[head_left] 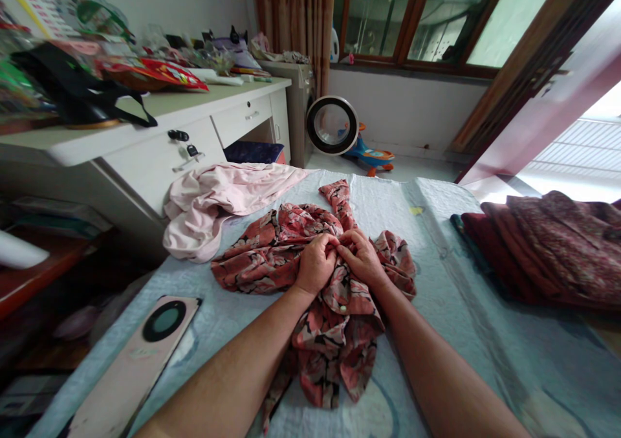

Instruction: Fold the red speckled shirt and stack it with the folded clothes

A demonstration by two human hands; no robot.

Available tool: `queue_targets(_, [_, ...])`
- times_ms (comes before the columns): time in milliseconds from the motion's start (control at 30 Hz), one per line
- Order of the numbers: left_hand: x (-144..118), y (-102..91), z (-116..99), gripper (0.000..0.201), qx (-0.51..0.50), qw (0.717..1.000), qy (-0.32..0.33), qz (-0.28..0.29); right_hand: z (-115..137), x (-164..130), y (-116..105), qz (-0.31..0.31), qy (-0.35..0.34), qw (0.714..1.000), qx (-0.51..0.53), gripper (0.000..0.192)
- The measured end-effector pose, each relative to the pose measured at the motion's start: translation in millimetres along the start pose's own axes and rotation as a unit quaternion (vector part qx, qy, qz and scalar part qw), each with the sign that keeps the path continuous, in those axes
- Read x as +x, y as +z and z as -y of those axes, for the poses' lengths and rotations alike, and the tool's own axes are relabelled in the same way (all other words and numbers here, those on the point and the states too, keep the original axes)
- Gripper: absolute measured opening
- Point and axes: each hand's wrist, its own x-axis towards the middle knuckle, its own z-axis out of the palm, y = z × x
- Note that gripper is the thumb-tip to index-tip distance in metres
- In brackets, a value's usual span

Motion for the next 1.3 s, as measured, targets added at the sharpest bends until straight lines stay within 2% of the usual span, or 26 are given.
queue_targets(233, [1, -1.0, 0, 0.022, 0.014, 0.999, 0.034, 0.017, 1, 0, -3, 0.011, 0.004, 1.000, 0.015, 0.009])
queue_targets(367, [0, -0.6, 0, 0.021, 0.018, 0.999, 0.036, 0.017, -1, 1, -2, 0.007, -0.003, 1.000, 0.016, 0.013])
queue_targets(667, [-1, 0.3, 0, 0.020, 0.029, 0.999, 0.005, 0.026, -9, 1, 6, -0.049, -0.026, 0.998, -0.004, 0.021])
queue_targets(833, [0, -1.4, 0, 0.020, 0.017, 0.997, 0.045, 0.059, -11, -1, 6, -0.090, 0.007, 0.996, 0.001, 0.023])
queue_targets(1000, [-1, -1.9, -3, 0.020, -0.017, 0.993, 0.082, 0.083, -13, -1, 8, -0.093, 0.023, 0.995, 0.009, 0.037])
queue_targets(1167, [-5, -3.9, -12, 0.017, -0.010, 0.981, 0.154, 0.120, -13, 0, 4, -0.084, 0.038, 0.995, 0.048, 0.025])
queue_targets(1300, [-8, -7.3, -18, 0.015, 0.012, 0.979, 0.163, 0.121, -12, 0, 4, -0.100, 0.053, 0.991, 0.065, 0.014])
